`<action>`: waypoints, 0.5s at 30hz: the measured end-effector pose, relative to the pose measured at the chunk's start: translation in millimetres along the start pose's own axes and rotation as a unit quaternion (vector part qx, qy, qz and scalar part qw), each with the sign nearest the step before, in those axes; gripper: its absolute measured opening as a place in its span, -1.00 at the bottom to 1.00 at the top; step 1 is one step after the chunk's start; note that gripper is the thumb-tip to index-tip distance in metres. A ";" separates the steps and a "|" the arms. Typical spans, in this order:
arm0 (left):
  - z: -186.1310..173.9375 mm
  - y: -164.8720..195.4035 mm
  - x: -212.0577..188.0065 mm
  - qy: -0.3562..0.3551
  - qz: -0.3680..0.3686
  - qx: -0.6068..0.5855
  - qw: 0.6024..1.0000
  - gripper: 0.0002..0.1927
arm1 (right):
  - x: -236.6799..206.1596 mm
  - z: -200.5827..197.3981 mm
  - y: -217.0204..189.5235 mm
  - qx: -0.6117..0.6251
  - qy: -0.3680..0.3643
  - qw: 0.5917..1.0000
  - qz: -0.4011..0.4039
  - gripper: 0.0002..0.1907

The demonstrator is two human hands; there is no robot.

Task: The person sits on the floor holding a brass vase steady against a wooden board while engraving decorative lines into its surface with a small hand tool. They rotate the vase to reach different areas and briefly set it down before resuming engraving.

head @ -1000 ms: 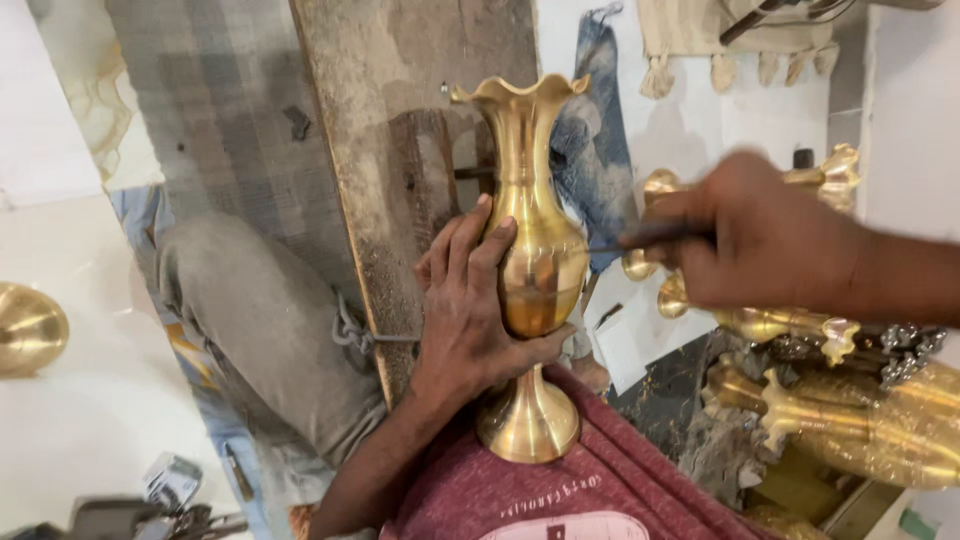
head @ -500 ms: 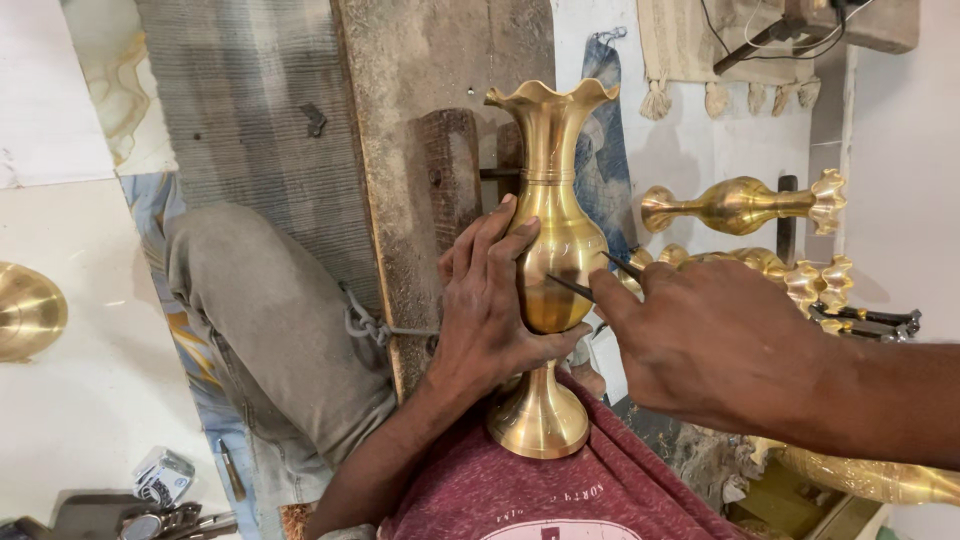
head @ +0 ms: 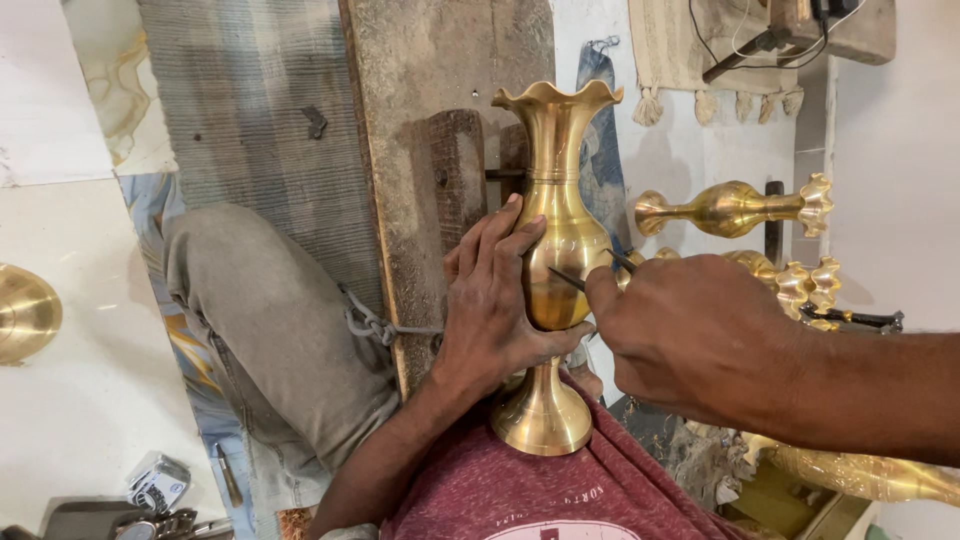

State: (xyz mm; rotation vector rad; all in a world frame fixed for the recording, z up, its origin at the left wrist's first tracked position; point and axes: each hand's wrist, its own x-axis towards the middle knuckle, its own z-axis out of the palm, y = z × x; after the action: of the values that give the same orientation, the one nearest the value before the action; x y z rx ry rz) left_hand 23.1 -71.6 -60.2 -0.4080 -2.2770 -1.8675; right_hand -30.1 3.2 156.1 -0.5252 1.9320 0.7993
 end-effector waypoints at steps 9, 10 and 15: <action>-2.0 2.8 1.4 -0.003 -0.001 0.003 1.000 0.24 | -4.5 12.0 7.8 0.006 0.038 0.999 0.017 -0.56; -1.9 3.0 1.3 -0.001 -0.003 0.003 1.000 0.23 | -3.0 16.2 7.6 0.008 0.045 0.999 0.009 -0.57; -1.4 4.4 2.3 -0.012 -0.015 0.015 1.000 0.21 | 1.7 42.7 16.3 -0.115 0.136 0.980 -0.088 -0.48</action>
State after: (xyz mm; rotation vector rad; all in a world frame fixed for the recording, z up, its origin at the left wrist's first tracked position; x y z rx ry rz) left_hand 22.2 -71.9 -55.2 -0.3962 -2.3371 -1.8498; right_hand -15.5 45.2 145.2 -0.9760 2.0150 0.8763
